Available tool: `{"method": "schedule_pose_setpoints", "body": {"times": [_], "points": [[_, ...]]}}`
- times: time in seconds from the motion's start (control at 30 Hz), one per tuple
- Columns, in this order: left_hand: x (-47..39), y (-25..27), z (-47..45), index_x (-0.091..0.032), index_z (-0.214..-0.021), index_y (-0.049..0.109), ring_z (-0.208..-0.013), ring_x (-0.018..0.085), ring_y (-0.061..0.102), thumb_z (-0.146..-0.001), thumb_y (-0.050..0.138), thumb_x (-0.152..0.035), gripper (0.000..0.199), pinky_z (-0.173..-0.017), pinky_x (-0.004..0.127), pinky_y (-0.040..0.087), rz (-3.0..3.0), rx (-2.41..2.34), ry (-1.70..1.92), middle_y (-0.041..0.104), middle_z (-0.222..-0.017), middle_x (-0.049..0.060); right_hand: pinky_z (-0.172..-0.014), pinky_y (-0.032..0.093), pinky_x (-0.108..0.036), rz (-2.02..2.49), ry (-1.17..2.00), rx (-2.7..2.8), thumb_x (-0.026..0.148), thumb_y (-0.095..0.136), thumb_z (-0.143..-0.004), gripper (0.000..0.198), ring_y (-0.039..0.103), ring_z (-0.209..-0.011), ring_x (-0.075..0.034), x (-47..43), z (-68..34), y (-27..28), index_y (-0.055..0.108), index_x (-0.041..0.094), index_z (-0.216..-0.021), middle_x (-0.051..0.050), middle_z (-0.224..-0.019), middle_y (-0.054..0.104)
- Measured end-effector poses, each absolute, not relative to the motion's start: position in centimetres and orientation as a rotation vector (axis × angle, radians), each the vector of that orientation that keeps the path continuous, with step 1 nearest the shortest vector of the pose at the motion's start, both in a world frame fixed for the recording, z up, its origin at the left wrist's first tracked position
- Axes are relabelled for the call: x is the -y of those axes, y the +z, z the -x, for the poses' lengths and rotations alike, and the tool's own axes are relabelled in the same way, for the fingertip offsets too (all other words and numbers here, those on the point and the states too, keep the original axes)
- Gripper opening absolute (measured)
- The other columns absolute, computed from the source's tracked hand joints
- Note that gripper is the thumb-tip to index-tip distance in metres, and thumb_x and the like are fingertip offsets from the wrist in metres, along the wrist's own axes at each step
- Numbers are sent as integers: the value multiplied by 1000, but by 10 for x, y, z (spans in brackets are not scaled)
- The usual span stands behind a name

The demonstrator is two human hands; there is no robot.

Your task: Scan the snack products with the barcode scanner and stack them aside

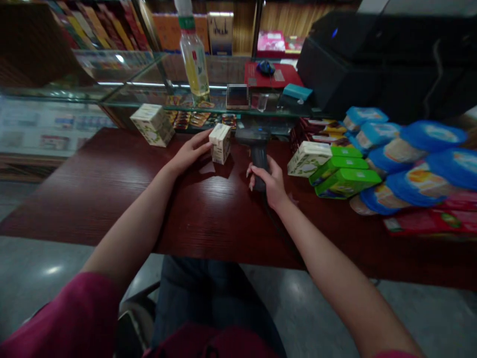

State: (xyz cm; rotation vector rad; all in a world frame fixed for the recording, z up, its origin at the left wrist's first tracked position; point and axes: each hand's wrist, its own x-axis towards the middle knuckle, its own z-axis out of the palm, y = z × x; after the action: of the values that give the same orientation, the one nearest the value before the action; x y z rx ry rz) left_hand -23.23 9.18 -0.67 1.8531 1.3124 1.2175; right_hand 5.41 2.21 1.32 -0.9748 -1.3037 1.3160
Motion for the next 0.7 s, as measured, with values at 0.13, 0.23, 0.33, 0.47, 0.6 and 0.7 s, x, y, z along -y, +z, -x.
{"method": "schedule_pose_setpoints", "body": {"times": [0.13,0.23,0.33,0.47,0.6,0.7], "points": [[-100,-17,225,-24,-142,66,-138,33,61,-85,83,-34,61,-116,52,49,-1669,-1264,1229,73,-135,9,-44,44,-31,1043,1286,1348,52,71,-82,33,50,-51,-14,-2,-54,12,52,28,-95,0,-80,60],[-102,-23,217,-21,-134,71,-132,33,65,-80,87,-32,57,-112,50,53,-1673,-1314,1283,74,-127,9,-45,44,-33,1099,1229,1397,50,72,-84,30,50,-52,-15,7,-52,9,54,29,-96,-1,-78,59],[-101,-22,207,-17,-121,75,-120,32,70,-80,87,-41,49,-106,46,57,-1639,-1374,1385,76,-117,8,-45,44,-34,1104,1206,1419,46,72,-86,25,50,-51,-15,11,-52,10,56,28,-93,-2,-78,59],[-104,-16,200,-13,-103,77,-105,28,75,-86,78,-57,47,-96,42,61,-1379,-1466,1545,77,-99,8,-44,45,-33,1085,1250,1440,41,75,-84,24,51,-50,-14,15,-51,15,59,27,-94,-1,-77,61],[-107,-14,201,-13,-102,76,-100,26,75,-87,74,-63,53,-90,35,61,-1254,-1461,1541,78,-97,10,-43,48,-33,1104,1290,1490,43,79,-81,31,53,-51,-15,17,-49,16,62,27,-101,-2,-78,65],[-107,-13,202,-14,-103,77,-99,25,75,-87,74,-64,53,-87,33,60,-1271,-1436,1515,79,-101,10,-43,49,-34,1117,1273,1485,42,80,-81,32,54,-51,-15,17,-50,14,64,26,-103,-3,-81,66]]}}
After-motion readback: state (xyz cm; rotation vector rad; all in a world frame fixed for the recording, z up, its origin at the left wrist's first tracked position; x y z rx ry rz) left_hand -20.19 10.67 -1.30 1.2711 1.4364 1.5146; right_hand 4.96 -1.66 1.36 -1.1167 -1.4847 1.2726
